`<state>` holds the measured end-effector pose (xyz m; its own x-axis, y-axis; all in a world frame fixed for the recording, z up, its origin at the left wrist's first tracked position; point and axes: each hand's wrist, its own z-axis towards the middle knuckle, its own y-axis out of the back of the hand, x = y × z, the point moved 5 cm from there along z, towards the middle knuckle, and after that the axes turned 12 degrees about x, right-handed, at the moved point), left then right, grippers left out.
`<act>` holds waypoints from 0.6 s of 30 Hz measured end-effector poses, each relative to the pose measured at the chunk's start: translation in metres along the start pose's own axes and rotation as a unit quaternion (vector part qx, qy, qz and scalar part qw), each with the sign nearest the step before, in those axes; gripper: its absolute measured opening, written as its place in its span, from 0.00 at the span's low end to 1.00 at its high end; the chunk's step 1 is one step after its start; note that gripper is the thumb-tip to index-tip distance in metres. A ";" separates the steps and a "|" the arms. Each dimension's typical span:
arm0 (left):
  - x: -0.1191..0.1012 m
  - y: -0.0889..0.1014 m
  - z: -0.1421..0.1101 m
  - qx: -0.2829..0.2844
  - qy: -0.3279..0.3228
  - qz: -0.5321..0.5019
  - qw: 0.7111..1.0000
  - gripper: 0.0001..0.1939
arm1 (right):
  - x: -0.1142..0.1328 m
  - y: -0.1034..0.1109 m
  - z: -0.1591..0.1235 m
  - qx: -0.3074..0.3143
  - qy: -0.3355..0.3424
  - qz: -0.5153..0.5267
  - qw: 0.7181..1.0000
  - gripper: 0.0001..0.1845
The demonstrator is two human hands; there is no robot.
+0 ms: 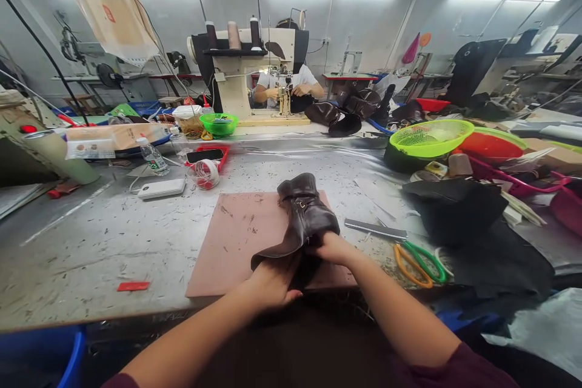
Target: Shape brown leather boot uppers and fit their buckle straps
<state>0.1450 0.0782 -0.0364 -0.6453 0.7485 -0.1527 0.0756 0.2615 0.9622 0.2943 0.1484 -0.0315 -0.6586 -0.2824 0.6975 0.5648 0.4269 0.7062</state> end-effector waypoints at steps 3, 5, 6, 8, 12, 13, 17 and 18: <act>-0.002 -0.003 0.000 -0.001 -0.004 -0.002 1.000 0.36 | -0.007 0.002 -0.007 0.039 -0.027 -0.005 0.999 0.30; -0.003 -0.003 -0.001 0.002 -0.015 -0.002 1.000 0.34 | -0.009 0.005 -0.008 0.039 -0.027 -0.011 0.999 0.32; -0.004 -0.003 -0.001 0.005 -0.020 -0.002 1.000 0.35 | -0.008 0.006 -0.007 0.041 -0.024 -0.014 0.999 0.34; -0.008 -0.001 -0.001 0.016 -0.030 0.002 0.999 0.40 | -0.001 0.005 -0.007 0.044 -0.009 -0.022 0.999 0.38; -0.014 0.008 0.001 0.006 -0.049 0.005 0.999 0.35 | 0.017 0.006 -0.014 -0.050 0.020 -0.151 0.987 0.33; -0.013 0.012 0.001 0.000 -0.054 0.000 0.999 0.31 | 0.020 0.005 -0.018 -0.079 0.031 -0.199 0.976 0.29; -0.007 0.028 0.003 0.052 -0.069 -0.032 0.996 0.23 | 0.023 -0.014 -0.027 -0.069 0.140 -0.287 0.945 0.19; -0.005 0.031 0.005 0.071 -0.062 -0.035 0.995 0.21 | 0.022 -0.018 -0.028 -0.060 0.157 -0.288 0.943 0.19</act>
<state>0.1541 0.0853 -0.0066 -0.5547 0.7923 -0.2540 0.1452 0.3927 0.9081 0.2836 0.1108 -0.0257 -0.7045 -0.6860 0.1818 0.2219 0.0303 0.9746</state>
